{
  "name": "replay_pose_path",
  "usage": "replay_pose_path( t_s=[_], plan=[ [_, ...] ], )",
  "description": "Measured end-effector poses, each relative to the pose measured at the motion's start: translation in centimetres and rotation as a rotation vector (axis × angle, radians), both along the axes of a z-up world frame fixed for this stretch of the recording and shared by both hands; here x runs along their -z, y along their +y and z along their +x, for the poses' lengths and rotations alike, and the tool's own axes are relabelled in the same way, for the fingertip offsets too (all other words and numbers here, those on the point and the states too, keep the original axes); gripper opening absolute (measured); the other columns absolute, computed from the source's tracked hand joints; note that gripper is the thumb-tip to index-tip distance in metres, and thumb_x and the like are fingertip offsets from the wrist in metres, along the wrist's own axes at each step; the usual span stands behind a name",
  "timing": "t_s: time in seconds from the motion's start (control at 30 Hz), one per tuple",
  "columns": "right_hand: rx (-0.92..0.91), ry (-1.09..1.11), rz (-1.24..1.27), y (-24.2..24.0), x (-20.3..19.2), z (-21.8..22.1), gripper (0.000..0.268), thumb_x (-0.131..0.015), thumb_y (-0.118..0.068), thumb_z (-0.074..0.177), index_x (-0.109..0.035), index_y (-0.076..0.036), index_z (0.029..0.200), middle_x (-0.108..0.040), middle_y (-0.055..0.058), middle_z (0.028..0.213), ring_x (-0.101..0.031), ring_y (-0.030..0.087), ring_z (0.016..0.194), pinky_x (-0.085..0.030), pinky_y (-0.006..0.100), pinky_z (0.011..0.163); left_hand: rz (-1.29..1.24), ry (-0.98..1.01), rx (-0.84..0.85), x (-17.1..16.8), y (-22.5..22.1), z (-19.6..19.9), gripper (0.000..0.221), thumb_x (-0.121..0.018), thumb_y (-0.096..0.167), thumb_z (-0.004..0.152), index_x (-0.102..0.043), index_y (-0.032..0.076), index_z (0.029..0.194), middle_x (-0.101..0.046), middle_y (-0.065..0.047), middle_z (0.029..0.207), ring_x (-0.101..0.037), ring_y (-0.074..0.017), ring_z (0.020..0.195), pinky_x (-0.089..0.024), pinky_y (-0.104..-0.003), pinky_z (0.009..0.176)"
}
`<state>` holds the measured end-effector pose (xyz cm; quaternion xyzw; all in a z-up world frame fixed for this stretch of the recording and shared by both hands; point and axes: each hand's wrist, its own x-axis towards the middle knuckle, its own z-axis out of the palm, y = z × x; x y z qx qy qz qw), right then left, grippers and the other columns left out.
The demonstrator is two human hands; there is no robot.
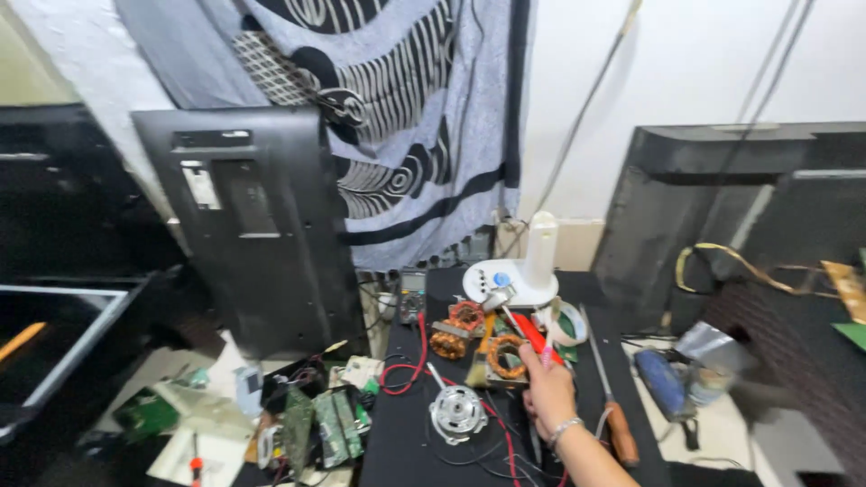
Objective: Repairing an electronic component by inspecting copper windings and using a screwdriver to adjust wires
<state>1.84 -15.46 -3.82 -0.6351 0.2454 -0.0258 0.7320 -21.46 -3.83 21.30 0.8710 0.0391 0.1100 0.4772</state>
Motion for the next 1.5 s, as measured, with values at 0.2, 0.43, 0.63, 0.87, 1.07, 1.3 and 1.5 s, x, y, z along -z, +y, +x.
replay_pose_path(
  t_s=[0.2,0.43,0.63,0.87,1.07,1.3,1.5],
  plan=[
    [0.001,0.010,-0.005,0.6,-0.5,-0.2,0.043,-0.073,-0.043,0.089,-0.043,-0.016,0.075,-0.031,0.002,0.050,-0.036,0.015,0.034,-0.018,0.029,0.030,0.041,0.022,-0.087,1.0,1.7,8.1,0.053,-0.058,0.046,0.086,-0.054,0.015,0.129,-0.065,-0.015,0.122,-0.060,-0.0384,0.114,-0.045,-0.049,0.094],
    [0.005,0.038,-0.103,-0.4,-1.8,-0.3,0.050,-0.075,-0.049,0.084,-0.043,-0.017,0.064,-0.038,0.005,0.050,-0.036,0.017,0.036,-0.024,0.035,0.035,0.082,0.031,-0.040,10.9,1.4,18.2,0.058,-0.061,0.052,0.086,-0.054,0.015,0.130,-0.063,-0.014,0.122,-0.059,-0.0367,0.115,-0.045,-0.048,0.096],
    [-0.164,-0.194,-0.181,-0.1,-0.8,-0.6,0.021,-0.074,-0.028,0.089,-0.073,-0.008,0.082,-0.074,0.006,0.075,-0.067,0.014,0.071,-0.053,0.030,0.068,-0.810,0.466,0.086,18.7,0.9,21.5,0.039,-0.051,0.046,0.096,-0.060,0.023,0.127,-0.057,-0.009,0.102,-0.061,-0.0152,0.091,-0.061,-0.035,0.061],
    [-0.206,-0.058,-0.356,-3.7,-1.1,1.4,0.045,-0.057,-0.052,0.101,-0.060,-0.020,0.132,-0.066,0.018,0.124,-0.076,0.029,0.076,-0.062,0.032,0.045,-1.053,0.292,-0.114,25.1,2.2,26.4,0.059,-0.056,0.057,0.098,-0.044,0.018,0.141,-0.053,-0.018,0.106,-0.066,-0.0324,0.063,-0.063,-0.039,0.046],
    [-0.322,-0.448,-0.886,-3.3,-3.6,-1.8,0.033,-0.052,-0.023,0.102,-0.072,-0.027,0.128,-0.078,0.013,0.105,-0.070,0.038,0.107,-0.055,0.049,0.093,-0.990,0.230,-0.140,22.6,3.2,25.8,0.046,-0.063,0.047,0.098,-0.055,0.021,0.135,-0.055,-0.013,0.099,-0.069,-0.0329,0.071,-0.063,-0.039,0.046],
    [-0.259,-0.657,-1.067,-3.6,-2.6,-1.3,0.026,-0.065,-0.028,0.096,-0.077,-0.033,0.118,-0.075,0.003,0.084,-0.073,0.028,0.088,-0.059,0.040,0.076,-0.736,0.111,-0.068,18.8,3.5,22.8,0.042,-0.067,0.036,0.095,-0.061,0.024,0.135,-0.066,-0.013,0.099,-0.073,-0.0244,0.068,-0.061,-0.028,0.040],
    [-0.243,-0.680,-1.088,-3.6,-3.5,-1.8,0.024,-0.068,-0.031,0.094,-0.078,-0.035,0.115,-0.070,0.003,0.075,-0.072,0.028,0.080,-0.058,0.040,0.069,-0.720,0.047,-0.126,18.9,3.6,22.9,0.038,-0.066,0.034,0.095,-0.062,0.024,0.132,-0.069,-0.016,0.098,-0.074,-0.0253,0.068,-0.060,-0.026,0.041]
  ],
)
